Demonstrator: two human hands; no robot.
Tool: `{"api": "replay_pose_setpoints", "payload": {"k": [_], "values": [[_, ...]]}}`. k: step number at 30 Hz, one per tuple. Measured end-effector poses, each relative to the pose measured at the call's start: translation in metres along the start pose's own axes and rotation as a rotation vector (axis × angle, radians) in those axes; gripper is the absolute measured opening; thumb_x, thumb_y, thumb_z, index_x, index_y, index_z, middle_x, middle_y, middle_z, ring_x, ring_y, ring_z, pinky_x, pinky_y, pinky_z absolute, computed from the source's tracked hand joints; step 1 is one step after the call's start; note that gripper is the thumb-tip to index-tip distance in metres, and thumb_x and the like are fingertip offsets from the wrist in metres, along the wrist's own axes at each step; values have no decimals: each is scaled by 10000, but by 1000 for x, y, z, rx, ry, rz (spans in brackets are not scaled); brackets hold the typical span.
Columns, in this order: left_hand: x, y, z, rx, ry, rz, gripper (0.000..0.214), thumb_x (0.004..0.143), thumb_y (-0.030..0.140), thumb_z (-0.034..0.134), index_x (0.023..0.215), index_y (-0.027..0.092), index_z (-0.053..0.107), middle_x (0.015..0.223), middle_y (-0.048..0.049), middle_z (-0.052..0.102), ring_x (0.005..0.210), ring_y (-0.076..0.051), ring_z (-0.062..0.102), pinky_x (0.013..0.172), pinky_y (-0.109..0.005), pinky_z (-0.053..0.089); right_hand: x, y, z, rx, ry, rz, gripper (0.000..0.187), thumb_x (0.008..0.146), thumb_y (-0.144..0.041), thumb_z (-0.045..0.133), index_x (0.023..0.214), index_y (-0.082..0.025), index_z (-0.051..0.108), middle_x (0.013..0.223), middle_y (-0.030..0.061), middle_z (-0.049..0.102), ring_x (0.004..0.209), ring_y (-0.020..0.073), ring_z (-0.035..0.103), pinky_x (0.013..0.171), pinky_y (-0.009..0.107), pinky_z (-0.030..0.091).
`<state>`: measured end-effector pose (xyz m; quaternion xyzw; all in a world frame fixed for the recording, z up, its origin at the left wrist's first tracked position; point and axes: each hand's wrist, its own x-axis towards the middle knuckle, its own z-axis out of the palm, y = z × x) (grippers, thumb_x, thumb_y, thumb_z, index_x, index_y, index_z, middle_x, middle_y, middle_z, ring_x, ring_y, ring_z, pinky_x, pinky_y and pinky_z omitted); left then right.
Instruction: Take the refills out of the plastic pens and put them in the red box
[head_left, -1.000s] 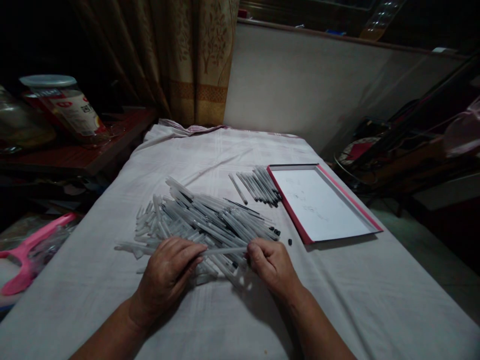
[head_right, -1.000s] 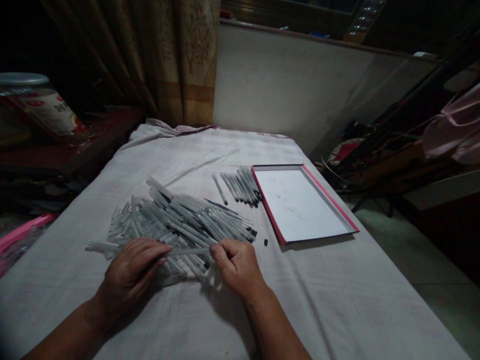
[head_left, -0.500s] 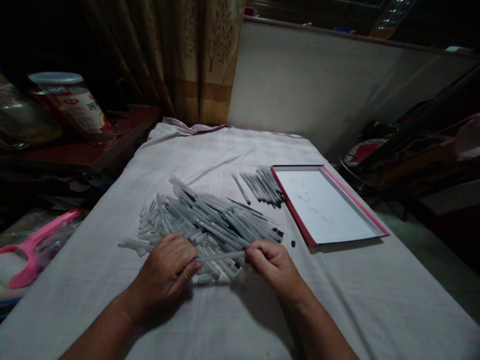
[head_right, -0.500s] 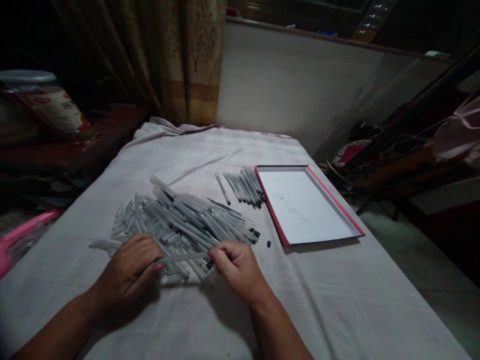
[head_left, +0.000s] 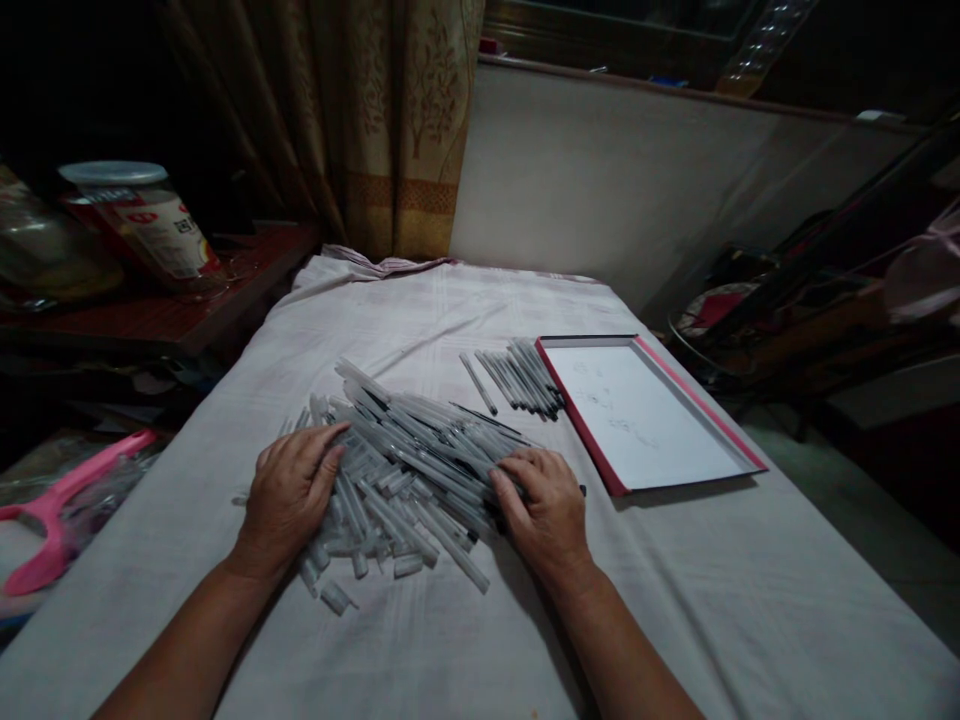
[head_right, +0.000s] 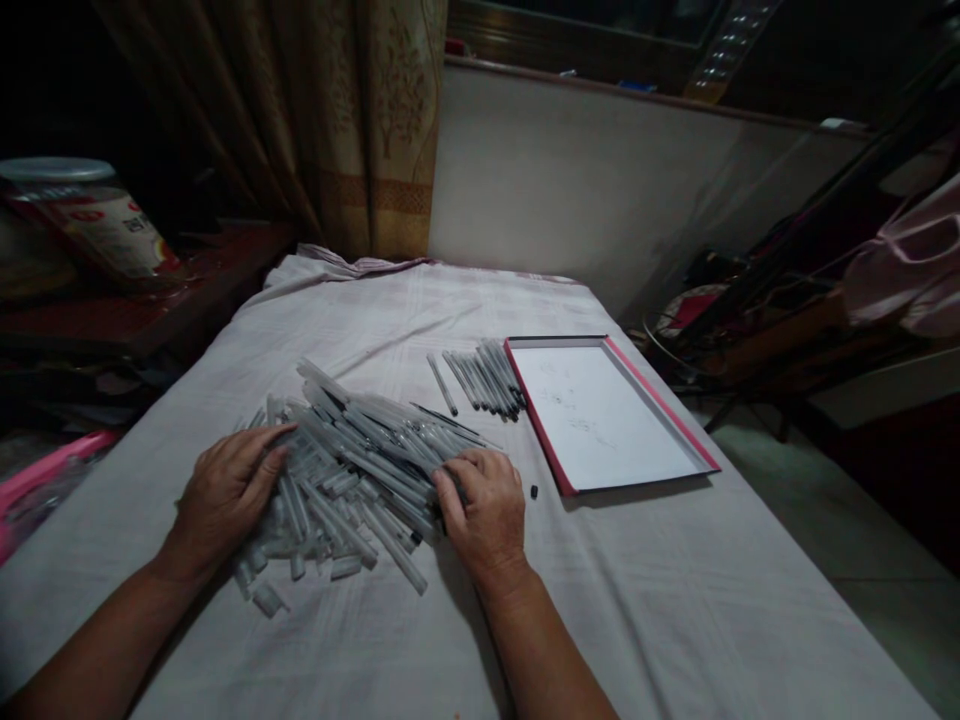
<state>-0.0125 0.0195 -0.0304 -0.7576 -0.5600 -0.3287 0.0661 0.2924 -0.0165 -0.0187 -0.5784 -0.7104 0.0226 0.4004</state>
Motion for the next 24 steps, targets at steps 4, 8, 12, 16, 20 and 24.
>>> {"api": "replay_pose_setpoints", "payload": {"k": [4,8,12,16,20,24], "values": [[-5,-5,5,-13,-35,12,390,1022,403,374,1276,218,606,1145,-99,717,1065,-283,645,915,-444,473,-1,8,-1,-27,-26,-26,175,928,-303,591,916,-228,749,922,80,737,903,238,637,839,377,482],[-6,-6,5,-35,-37,12,385,1019,403,381,1274,221,604,1169,-96,716,1083,-278,646,931,-441,480,17,17,-9,-27,-30,13,235,949,-269,521,911,-208,745,912,87,748,894,235,665,850,359,498],[-8,-6,2,-35,5,27,348,1014,390,405,1225,227,629,1126,-87,734,1051,-270,665,913,-429,493,58,20,-13,-225,-215,136,236,936,-260,540,952,-195,767,1010,103,764,972,253,684,870,347,486],[-7,-4,-4,-32,49,43,298,1006,358,442,1188,233,643,1090,-75,747,1019,-250,683,899,-399,503,97,16,2,-449,-500,260,290,943,-362,546,982,-209,789,1055,125,774,998,272,700,804,337,484],[-5,-2,-9,-37,64,61,271,1002,328,459,1177,221,637,1083,-77,745,1006,-238,688,901,-387,512,114,17,22,-486,-558,301,234,865,-328,633,925,-173,798,1005,164,783,953,287,718,759,334,483],[-5,1,-11,-30,78,92,249,999,300,473,1189,228,618,1087,-75,737,1010,-236,683,904,-388,516,118,17,17,-470,-529,324,239,879,-248,583,963,-137,778,1003,196,774,943,290,718,760,340,477]]}}
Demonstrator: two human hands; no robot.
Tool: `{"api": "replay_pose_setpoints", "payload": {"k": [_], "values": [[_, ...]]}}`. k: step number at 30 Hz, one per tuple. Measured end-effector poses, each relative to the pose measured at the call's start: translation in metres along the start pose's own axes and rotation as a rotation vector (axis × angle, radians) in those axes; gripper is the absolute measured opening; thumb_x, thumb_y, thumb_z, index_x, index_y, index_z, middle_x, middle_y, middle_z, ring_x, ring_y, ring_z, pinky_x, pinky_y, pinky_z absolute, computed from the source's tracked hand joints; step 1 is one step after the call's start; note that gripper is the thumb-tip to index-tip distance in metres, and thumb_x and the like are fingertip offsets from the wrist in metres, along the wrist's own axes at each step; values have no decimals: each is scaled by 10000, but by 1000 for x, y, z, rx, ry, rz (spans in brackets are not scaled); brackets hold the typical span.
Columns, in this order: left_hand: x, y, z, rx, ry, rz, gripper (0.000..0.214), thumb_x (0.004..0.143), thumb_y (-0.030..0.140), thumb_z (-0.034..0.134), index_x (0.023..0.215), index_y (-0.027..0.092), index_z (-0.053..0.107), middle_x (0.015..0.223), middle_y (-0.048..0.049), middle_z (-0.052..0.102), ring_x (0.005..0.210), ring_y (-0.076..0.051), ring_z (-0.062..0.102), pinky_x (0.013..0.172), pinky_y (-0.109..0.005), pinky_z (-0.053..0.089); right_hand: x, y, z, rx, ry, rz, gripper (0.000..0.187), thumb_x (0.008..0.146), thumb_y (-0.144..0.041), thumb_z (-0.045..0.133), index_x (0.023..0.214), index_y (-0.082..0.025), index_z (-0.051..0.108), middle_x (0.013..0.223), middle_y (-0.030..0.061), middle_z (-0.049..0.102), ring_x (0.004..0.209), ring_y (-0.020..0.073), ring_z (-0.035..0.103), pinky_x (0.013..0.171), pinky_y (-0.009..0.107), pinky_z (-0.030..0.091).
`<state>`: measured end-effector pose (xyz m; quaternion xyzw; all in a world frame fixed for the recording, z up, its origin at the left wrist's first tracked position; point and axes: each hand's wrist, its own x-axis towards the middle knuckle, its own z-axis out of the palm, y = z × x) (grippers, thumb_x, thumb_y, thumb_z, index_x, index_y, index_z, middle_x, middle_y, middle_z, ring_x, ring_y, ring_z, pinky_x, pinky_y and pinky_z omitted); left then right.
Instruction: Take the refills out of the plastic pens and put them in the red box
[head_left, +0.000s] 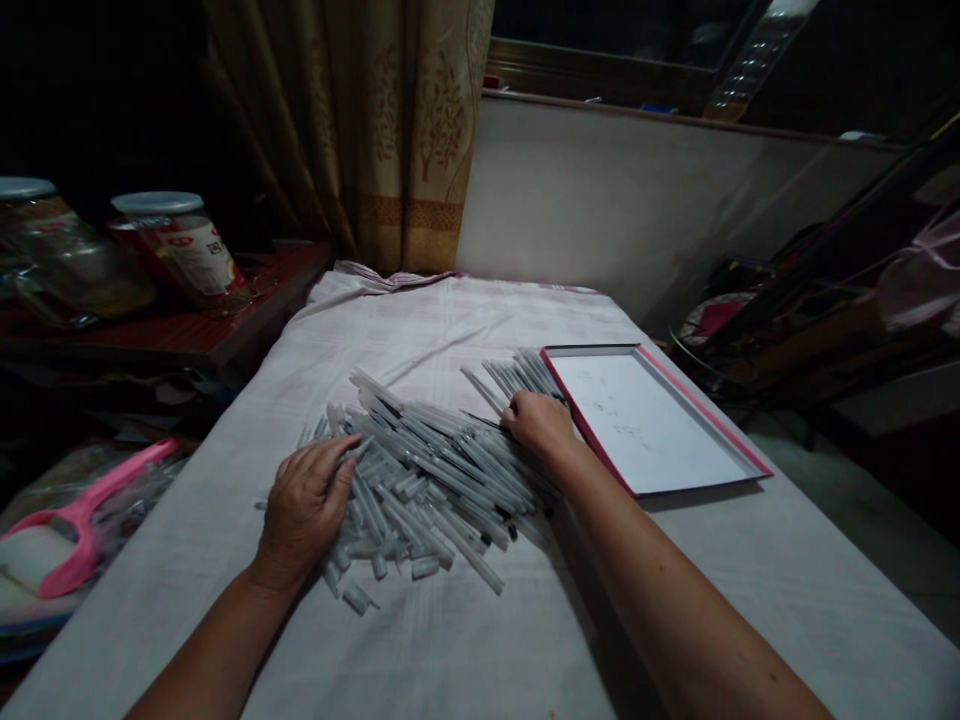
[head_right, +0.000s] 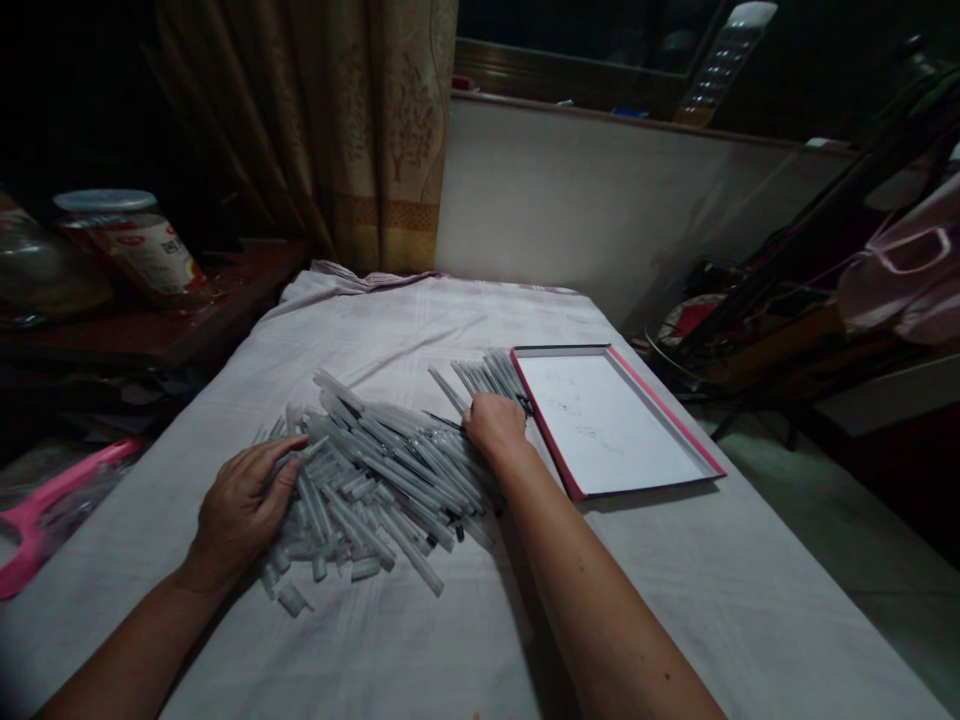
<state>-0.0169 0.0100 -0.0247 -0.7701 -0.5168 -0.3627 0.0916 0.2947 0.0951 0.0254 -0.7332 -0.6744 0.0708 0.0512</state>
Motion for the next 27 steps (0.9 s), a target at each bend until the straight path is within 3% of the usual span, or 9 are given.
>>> {"api": "replay_pose_setpoints", "payload": {"k": [4,7,9,12,15,19,27], "values": [[1,12,-1,-8,38,59,277,990,247,490,1252,240,576,1127,-84,707,1065,-245,658,941,-412,504,-31,7,-12,176,71,-65,258,925,-294,514,1012,-180,729,958,104,771,863,221,700,738,302,470],[3,27,-4,-9,45,103,354,984,261,513,1335,220,513,1299,-145,611,1214,-285,582,1015,-462,467,-70,7,-7,778,126,-164,214,848,-362,579,875,-185,695,778,48,720,707,186,645,645,280,464],[3,37,-5,-15,15,148,391,985,310,522,1364,220,486,1343,-155,580,1256,-297,553,1036,-471,450,-94,5,3,1079,84,-128,245,801,-416,629,844,-180,678,705,24,680,612,157,592,571,259,444],[2,47,-6,-52,-37,223,298,998,330,500,1276,228,536,1139,-94,686,1077,-250,642,999,-431,466,-115,3,19,1310,-23,-42,285,760,-457,700,770,-175,658,623,-1,635,525,119,521,509,235,404],[0,52,-7,-107,-42,257,151,999,281,502,1107,214,585,916,-39,714,858,-201,668,899,-366,495,-118,5,29,1423,-70,68,386,724,-542,747,704,-174,632,571,-12,612,466,94,464,464,222,358],[1,57,-9,-154,-25,253,121,998,262,507,1044,199,599,859,-31,706,800,-184,661,838,-326,502,-114,8,31,1464,-70,140,468,630,-598,810,636,-167,629,522,-12,599,458,90,461,458,215,345],[1,56,-10,-244,-81,193,132,991,293,530,986,204,627,787,-6,702,737,-172,653,750,-295,500,-118,13,28,1518,23,39,261,673,-418,832,788,-196,757,664,6,676,612,143,588,583,257,462]]}}
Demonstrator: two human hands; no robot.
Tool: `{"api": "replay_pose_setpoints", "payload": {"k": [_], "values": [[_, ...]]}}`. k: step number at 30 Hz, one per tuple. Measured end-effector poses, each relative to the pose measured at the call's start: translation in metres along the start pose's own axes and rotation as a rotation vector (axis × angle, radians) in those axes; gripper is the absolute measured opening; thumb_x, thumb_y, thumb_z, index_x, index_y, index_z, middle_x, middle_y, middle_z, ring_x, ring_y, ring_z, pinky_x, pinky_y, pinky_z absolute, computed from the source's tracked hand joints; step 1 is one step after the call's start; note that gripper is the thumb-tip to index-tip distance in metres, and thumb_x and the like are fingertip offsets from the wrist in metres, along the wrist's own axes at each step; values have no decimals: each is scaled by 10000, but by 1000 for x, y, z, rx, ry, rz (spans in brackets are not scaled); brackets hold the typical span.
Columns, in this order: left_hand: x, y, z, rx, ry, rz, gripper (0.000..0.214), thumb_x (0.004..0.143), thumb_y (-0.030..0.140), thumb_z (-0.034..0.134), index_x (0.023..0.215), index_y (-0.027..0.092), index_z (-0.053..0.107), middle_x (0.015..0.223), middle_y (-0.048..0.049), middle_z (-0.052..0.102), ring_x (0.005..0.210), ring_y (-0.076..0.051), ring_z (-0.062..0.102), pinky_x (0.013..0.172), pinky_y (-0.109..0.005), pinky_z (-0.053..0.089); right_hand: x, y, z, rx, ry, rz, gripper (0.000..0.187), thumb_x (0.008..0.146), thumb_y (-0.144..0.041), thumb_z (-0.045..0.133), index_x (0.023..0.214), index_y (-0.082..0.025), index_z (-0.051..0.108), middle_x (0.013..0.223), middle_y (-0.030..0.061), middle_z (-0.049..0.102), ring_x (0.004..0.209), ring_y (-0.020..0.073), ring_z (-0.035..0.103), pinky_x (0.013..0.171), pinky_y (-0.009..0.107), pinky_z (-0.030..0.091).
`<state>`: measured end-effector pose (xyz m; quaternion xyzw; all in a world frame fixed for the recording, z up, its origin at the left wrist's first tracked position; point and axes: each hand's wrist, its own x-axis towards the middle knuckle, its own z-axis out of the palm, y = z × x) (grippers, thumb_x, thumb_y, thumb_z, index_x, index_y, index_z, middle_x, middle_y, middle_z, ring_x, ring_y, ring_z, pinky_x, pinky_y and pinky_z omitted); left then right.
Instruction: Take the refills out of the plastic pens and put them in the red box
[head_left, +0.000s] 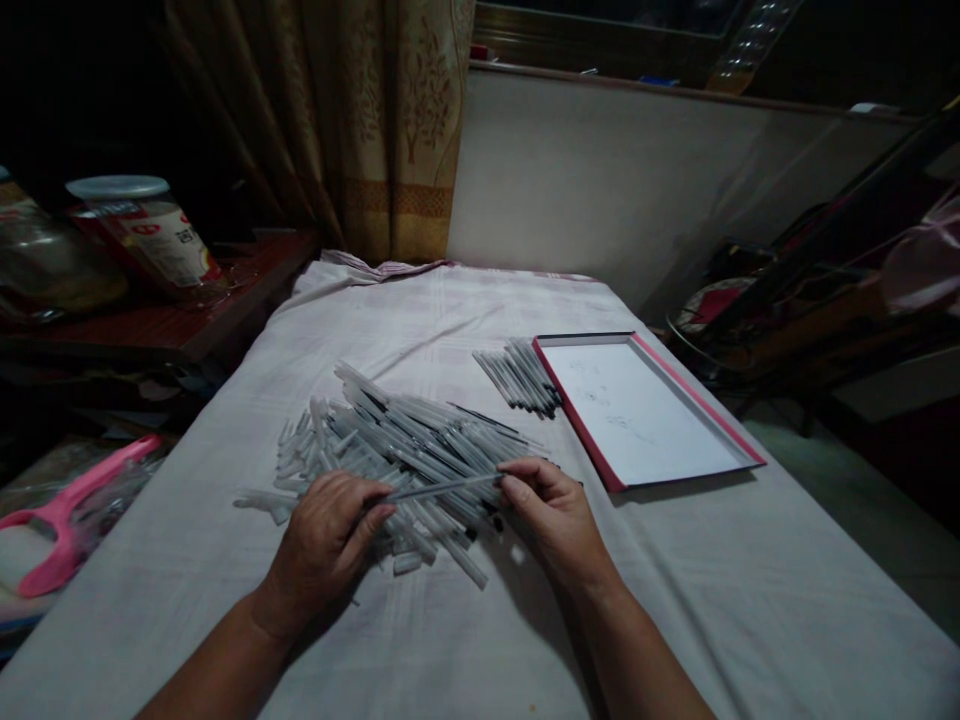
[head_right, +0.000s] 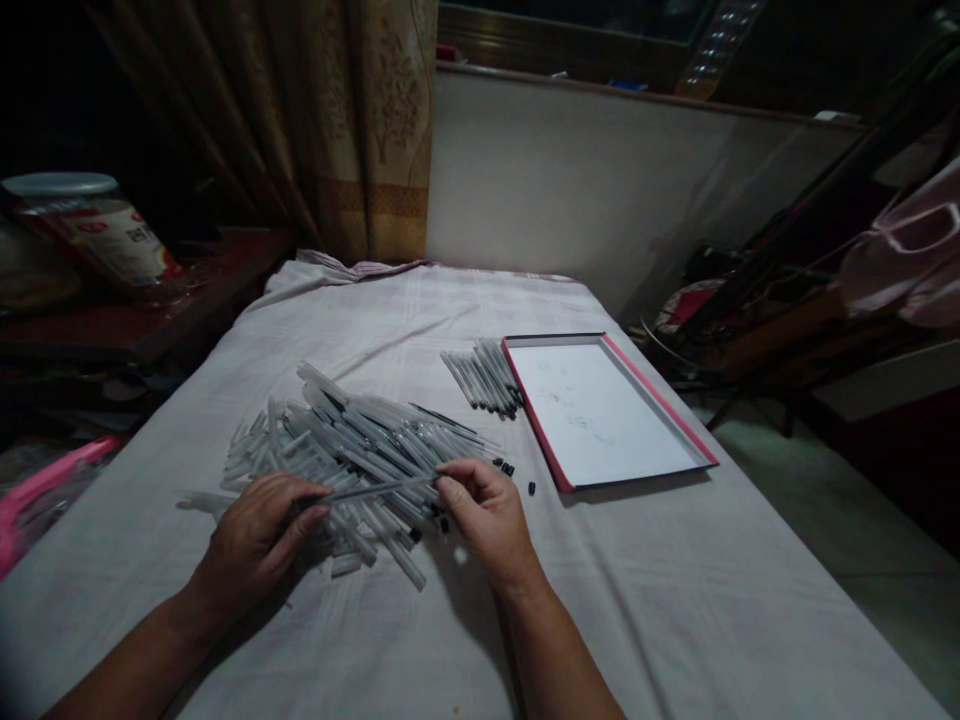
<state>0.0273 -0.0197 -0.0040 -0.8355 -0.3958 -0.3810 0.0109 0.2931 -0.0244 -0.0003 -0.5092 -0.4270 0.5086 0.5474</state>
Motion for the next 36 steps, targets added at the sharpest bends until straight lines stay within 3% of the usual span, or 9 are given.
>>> {"api": "replay_pose_setpoints", "payload": {"k": [3,8,11,15,18,21,36], "values": [[0,-3,-2,13,-9,0,169,1003,306,503,989,203,635,796,-11,711,735,-176,657,743,-297,496,0,1,-1,-3,-11,-32,239,678,-383,826,835,-208,786,763,26,707,683,157,612,615,266,481],[0,-2,-3,21,-17,1,186,1013,313,487,990,200,633,796,-9,710,740,-172,656,758,-297,492,0,5,1,11,-17,34,288,700,-426,808,851,-185,762,654,-1,656,575,127,560,553,249,451],[1,-1,-3,19,-14,7,194,1014,319,485,986,199,635,796,-9,713,730,-169,659,754,-294,493,0,5,1,-52,7,-21,205,723,-384,782,785,-191,754,642,-6,643,582,131,562,568,255,457],[1,-4,-4,34,-21,13,214,1017,309,465,968,201,643,783,-10,714,707,-170,664,733,-292,495,0,4,2,-94,-6,-113,112,693,-307,780,736,-205,760,761,29,696,741,172,636,686,286,506],[-1,-8,-6,42,-9,5,225,1022,313,458,965,195,641,790,-14,718,713,-170,669,741,-292,494,-1,6,4,-55,0,-16,210,694,-351,781,835,-196,762,697,12,672,633,146,594,596,265,481],[-2,-10,-6,32,-10,-24,230,1017,331,468,966,198,648,794,-12,720,725,-174,671,751,-296,496,-2,8,4,-34,-1,63,246,710,-408,774,778,-176,730,580,-21,605,518,108,504,517,237,418],[-1,-11,-8,37,-35,-28,286,1024,366,441,932,205,659,758,-8,721,689,-165,669,716,-300,502,-3,3,6,-45,-31,63,251,636,-356,824,784,-181,723,653,-9,647,580,118,546,556,239,435]]}}
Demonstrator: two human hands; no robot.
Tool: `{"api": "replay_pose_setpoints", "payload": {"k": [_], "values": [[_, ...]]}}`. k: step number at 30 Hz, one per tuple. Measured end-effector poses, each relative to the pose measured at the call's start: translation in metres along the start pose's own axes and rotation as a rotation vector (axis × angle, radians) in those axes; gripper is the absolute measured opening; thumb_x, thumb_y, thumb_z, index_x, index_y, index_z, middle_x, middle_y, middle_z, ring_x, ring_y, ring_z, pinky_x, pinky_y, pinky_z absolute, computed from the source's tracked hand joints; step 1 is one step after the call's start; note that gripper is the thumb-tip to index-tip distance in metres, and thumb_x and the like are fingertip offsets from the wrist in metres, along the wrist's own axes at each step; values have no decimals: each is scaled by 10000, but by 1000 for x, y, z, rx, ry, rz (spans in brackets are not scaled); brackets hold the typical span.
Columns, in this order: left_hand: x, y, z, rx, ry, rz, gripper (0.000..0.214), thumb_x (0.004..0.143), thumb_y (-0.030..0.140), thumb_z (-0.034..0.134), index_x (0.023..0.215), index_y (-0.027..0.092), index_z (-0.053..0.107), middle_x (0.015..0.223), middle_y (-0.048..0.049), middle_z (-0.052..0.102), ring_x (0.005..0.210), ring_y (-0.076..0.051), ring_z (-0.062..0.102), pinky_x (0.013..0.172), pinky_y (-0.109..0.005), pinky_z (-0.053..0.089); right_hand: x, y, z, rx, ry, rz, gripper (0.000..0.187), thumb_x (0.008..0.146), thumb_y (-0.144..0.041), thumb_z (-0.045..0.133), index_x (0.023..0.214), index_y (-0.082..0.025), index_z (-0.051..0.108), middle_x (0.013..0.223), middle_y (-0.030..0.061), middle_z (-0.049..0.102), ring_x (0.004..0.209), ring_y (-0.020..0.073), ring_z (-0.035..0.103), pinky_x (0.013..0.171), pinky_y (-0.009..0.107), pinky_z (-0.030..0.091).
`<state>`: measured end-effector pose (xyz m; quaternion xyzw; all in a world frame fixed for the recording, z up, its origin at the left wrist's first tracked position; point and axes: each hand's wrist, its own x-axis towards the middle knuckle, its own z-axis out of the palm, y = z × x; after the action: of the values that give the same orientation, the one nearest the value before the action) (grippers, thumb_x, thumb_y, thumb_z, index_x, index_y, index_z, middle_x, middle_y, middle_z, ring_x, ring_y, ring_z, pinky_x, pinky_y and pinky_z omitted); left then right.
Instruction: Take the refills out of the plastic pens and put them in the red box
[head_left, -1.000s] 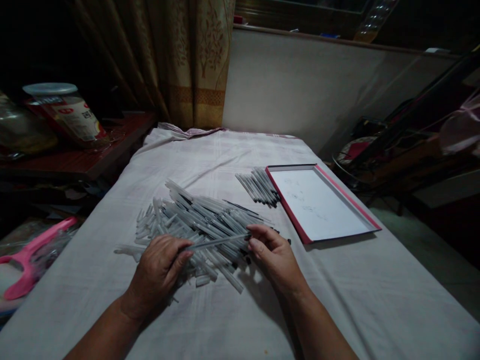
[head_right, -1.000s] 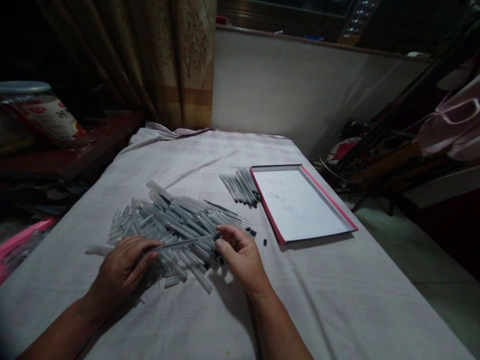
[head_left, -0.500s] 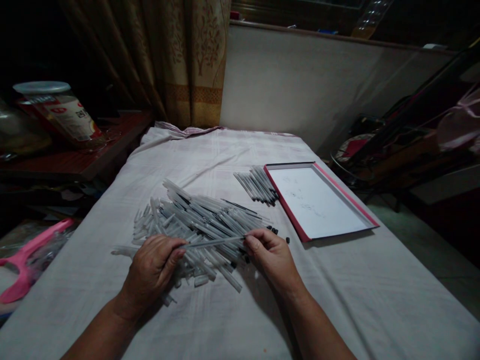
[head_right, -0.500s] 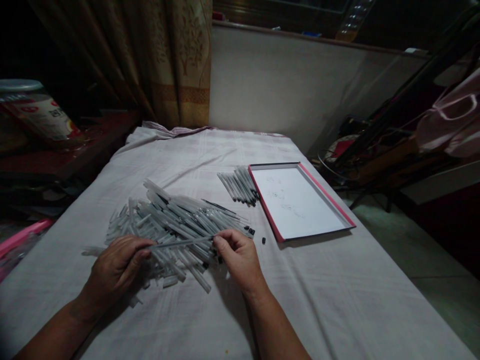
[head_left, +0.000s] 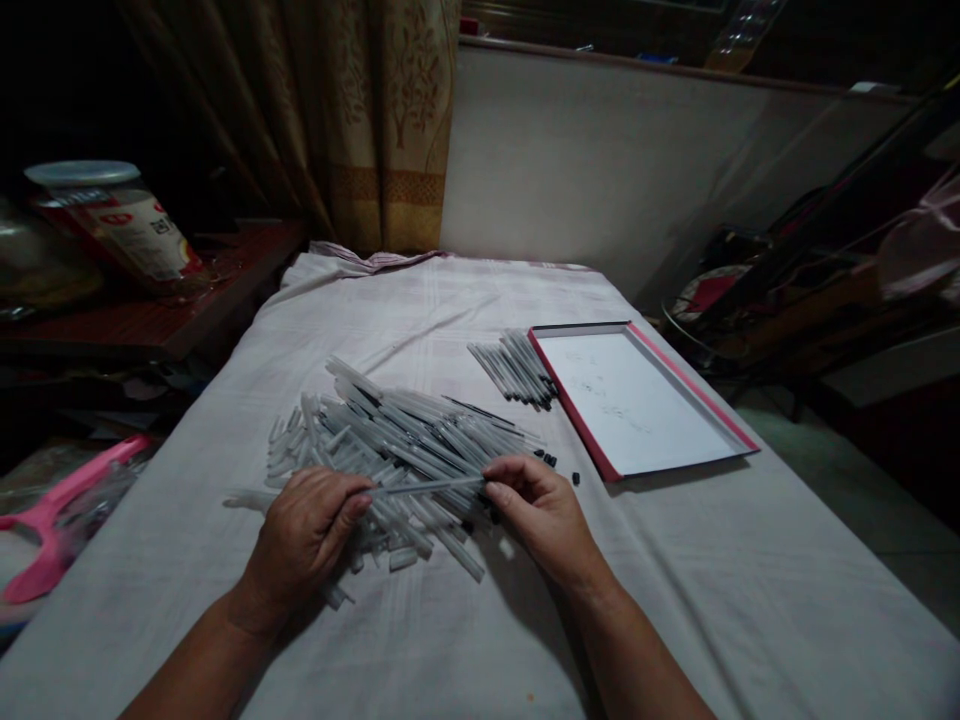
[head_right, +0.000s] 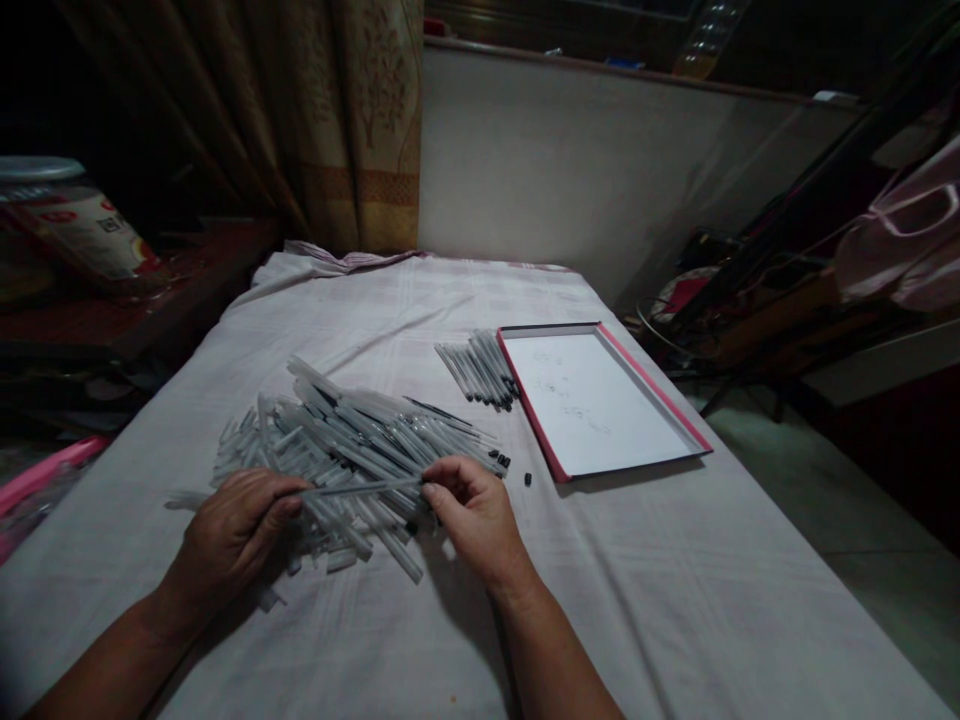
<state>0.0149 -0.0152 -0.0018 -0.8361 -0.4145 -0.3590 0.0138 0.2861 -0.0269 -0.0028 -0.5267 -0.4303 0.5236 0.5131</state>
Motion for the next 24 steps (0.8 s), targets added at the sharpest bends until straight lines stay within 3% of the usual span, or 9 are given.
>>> {"api": "replay_pose_setpoints", "payload": {"k": [17,24], "values": [[1,2,0,-52,-28,-29,250,1008,353,466,928,217,661,762,-13,721,698,-180,668,711,-313,498,-2,-3,-1,-52,23,-15,196,677,-355,768,749,-177,730,590,-18,619,533,111,522,523,232,409],[2,12,-1,-56,-70,21,362,1018,266,399,707,209,576,605,17,610,591,-148,579,776,-323,482,-3,-12,-10,-134,9,-220,85,730,-259,730,788,-203,758,747,29,717,665,160,636,612,266,504]]}}
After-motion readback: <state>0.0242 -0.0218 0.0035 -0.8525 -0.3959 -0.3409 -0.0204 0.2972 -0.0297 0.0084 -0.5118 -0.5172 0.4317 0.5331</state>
